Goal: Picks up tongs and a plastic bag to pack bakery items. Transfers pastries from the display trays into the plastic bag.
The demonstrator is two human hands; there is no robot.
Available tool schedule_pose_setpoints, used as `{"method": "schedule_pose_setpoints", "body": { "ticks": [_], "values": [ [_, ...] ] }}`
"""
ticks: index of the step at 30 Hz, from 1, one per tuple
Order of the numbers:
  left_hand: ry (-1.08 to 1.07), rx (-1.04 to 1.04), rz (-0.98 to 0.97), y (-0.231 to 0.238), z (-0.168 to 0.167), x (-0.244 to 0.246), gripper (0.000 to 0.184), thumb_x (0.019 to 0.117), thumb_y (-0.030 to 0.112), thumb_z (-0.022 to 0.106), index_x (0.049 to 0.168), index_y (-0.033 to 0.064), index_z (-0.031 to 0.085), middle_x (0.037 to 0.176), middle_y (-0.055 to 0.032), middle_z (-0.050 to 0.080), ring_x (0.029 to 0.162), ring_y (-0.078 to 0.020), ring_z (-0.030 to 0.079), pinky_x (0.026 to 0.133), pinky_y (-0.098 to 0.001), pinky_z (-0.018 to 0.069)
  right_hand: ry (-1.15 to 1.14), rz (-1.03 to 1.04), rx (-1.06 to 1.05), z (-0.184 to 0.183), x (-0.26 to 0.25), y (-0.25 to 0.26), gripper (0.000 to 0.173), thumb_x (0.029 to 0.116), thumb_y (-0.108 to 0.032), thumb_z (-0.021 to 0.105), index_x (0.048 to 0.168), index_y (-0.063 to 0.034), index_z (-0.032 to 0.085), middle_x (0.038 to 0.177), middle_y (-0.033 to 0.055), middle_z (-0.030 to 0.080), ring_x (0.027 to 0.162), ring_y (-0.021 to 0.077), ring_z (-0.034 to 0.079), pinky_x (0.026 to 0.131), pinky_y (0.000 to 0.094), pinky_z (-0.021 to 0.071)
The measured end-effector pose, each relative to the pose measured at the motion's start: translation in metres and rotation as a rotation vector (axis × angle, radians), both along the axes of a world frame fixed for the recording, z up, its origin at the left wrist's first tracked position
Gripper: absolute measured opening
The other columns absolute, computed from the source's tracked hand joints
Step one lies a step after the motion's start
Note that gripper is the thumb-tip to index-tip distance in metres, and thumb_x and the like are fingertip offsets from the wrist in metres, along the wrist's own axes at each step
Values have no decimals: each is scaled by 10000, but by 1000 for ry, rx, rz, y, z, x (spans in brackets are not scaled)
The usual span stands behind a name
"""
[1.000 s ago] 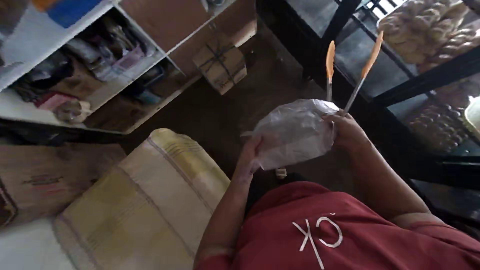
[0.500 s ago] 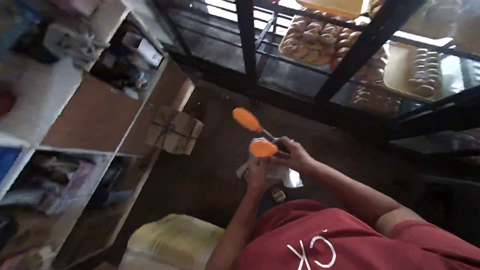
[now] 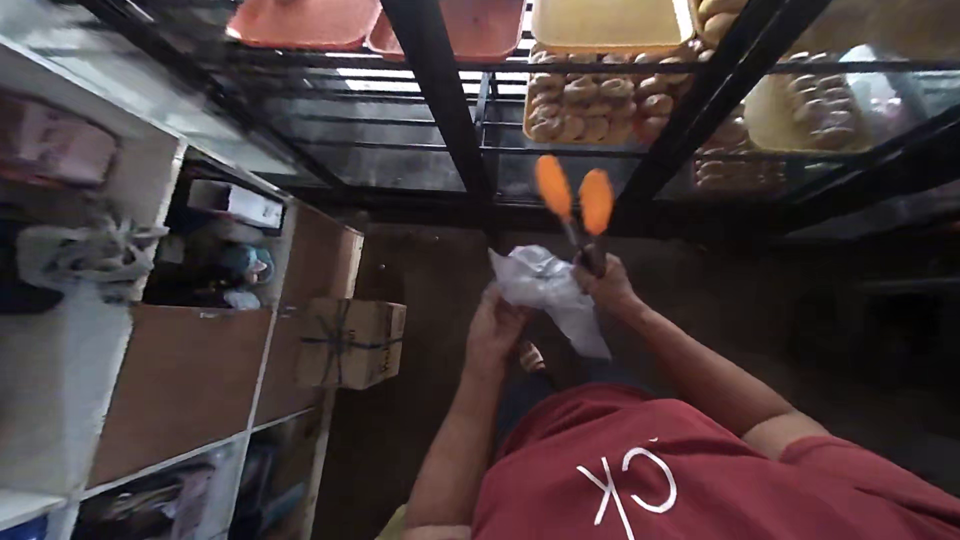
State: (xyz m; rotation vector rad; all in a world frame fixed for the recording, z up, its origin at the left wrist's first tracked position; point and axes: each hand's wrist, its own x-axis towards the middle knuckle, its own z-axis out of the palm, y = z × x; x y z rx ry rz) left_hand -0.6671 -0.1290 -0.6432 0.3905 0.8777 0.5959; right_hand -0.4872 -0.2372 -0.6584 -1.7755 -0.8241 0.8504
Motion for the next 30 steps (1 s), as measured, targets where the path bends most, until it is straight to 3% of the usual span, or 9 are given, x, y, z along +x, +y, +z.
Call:
{"method": "schedule_pose_setpoints", "body": {
  "ticks": [5, 10, 12, 14, 17, 19, 21, 26, 30],
  "values": [
    [187, 24, 194, 85, 8, -19, 258, 1088, 319, 401, 992, 138, 558, 793, -13, 638, 681, -124, 651, 651, -307, 588, 64, -130, -195, -43, 22, -4, 281, 1011, -121, 626, 1215, 67, 576, 880, 144, 619, 683, 179, 593, 654, 374, 549],
    [329, 585, -359, 95, -4, 11, 202, 1107, 203, 370, 1026, 146, 546, 700, 83, 576, 510, 18, 482, 492, -146, 449, -34, -171, -78, -37, 23, 8, 481, 978, -243, 680, 1309, 78, 541, 1040, 207, 666, 863, 247, 654, 802, 446, 565],
    [251, 657, -568, 88, -5, 34, 174, 1091, 161, 409, 1032, 102, 562, 725, 45, 603, 514, -7, 477, 497, -165, 436, -55, -114, 90, -27, 21, 32, 508, 922, -175, 729, 1337, 40, 530, 1036, 137, 675, 837, 156, 664, 772, 354, 592],
    [231, 721, -659, 80, 1, 55, 159, 1059, 93, 431, 1036, 66, 586, 714, 53, 602, 542, 6, 501, 529, -159, 454, -62, 75, 95, -16, 22, 58, 558, 863, -65, 780, 1350, 43, 529, 1154, 184, 680, 971, 218, 692, 882, 409, 591],
    [529, 1019, -846, 95, 14, 64, 176, 1023, 82, 532, 1124, -26, 628, 834, -31, 660, 704, -65, 598, 682, -242, 520, -19, 168, -2, -22, 33, 86, 386, 892, 6, 720, 1255, 41, 592, 1028, 207, 693, 896, 281, 689, 826, 470, 577],
    [866, 1217, -1138, 114, 16, 64, 280, 1050, 125, 518, 1228, -51, 645, 1117, -207, 695, 1017, -314, 683, 926, -495, 534, 34, 57, -48, -25, 52, 90, 363, 925, 22, 665, 1276, 48, 579, 1101, 218, 682, 955, 286, 686, 864, 473, 574],
    [1118, 1289, -1271, 124, 2, 60, 314, 1040, 71, 494, 1299, -38, 637, 1350, -260, 609, 1233, -416, 614, 1029, -570, 484, 31, -48, -75, -30, 76, 86, 336, 944, 21, 635, 1272, 55, 570, 1119, 221, 667, 960, 285, 670, 861, 472, 562],
    [1103, 1255, -1020, 124, -28, 56, 341, 1019, 21, 503, 1326, -49, 634, 1282, -320, 601, 1218, -459, 586, 1044, -557, 469, -29, -18, -279, -67, 124, 76, 346, 949, -27, 657, 1276, 51, 571, 1069, 250, 672, 926, 360, 679, 840, 554, 557],
    [720, 813, -643, 124, -39, 73, 297, 1015, 14, 538, 1283, -101, 591, 1090, -172, 691, 910, -114, 671, 835, -265, 554, 4, -45, -370, -90, 151, 70, 668, 909, -387, 779, 1398, -9, 523, 1134, 264, 677, 1012, 409, 674, 906, 621, 529]
  ]
}}
